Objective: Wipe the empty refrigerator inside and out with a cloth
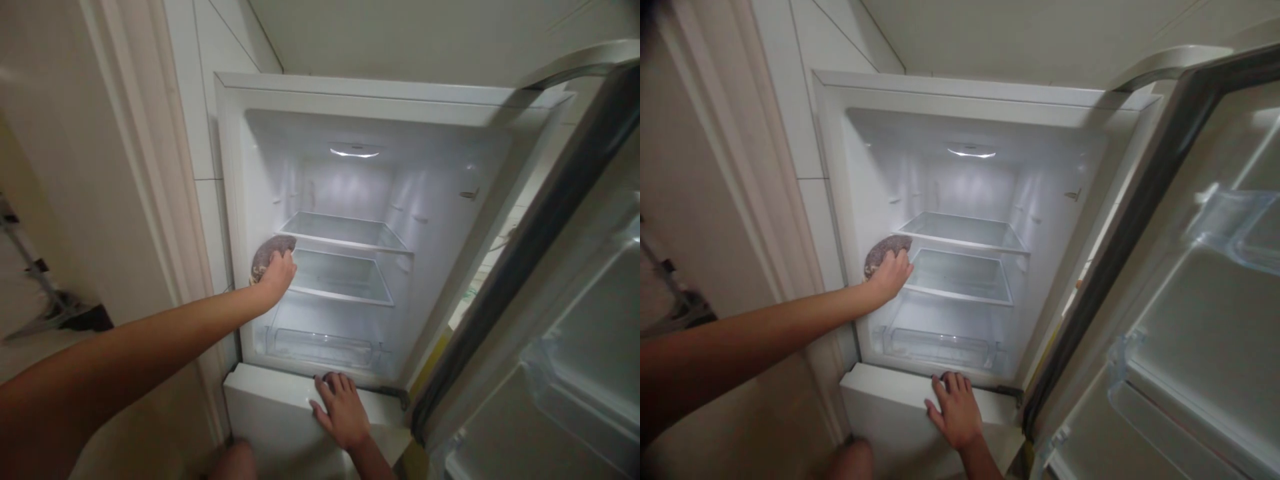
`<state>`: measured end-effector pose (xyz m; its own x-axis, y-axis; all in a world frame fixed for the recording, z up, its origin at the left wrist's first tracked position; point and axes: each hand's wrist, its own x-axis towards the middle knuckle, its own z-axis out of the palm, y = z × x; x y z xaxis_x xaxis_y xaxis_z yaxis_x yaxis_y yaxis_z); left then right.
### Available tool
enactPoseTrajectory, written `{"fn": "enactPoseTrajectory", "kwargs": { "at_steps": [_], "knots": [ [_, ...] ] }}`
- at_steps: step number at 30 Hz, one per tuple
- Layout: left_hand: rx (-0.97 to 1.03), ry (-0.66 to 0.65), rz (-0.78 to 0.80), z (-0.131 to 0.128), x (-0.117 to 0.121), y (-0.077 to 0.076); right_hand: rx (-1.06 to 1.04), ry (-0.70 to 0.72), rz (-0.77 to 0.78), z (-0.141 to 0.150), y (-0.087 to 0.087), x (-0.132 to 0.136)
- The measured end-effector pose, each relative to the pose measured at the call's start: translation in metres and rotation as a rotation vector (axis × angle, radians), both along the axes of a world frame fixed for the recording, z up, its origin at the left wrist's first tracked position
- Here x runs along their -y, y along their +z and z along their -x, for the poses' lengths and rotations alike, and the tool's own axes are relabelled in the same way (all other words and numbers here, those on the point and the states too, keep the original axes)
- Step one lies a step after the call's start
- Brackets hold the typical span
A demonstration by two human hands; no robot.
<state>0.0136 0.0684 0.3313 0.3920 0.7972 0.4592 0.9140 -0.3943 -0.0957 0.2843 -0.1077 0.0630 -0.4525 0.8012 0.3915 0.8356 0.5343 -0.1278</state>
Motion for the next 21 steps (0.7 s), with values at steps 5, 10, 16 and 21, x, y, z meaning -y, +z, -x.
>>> {"fn": "enactPoseTrajectory", "kwargs": {
  "at_steps": [5,10,16,21],
  "knots": [
    [-0.067,-0.069,0.026,0.011,-0.019,0.024,0.007,0.01,-0.036,-0.001,-0.007,-0.002],
    [-0.085,-0.064,0.027,-0.001,-0.048,0.028,0.015,-0.008,-0.046,-0.001,-0.008,-0.002],
    [-0.12,-0.067,-0.009,-0.006,-0.052,0.009,0.026,-0.006,-0.017,0.001,-0.005,-0.001],
    [-0.186,-0.056,-0.001,-0.006,-0.054,-0.011,0.041,-0.022,-0.068,0.002,-0.008,0.0]
  ]
}}
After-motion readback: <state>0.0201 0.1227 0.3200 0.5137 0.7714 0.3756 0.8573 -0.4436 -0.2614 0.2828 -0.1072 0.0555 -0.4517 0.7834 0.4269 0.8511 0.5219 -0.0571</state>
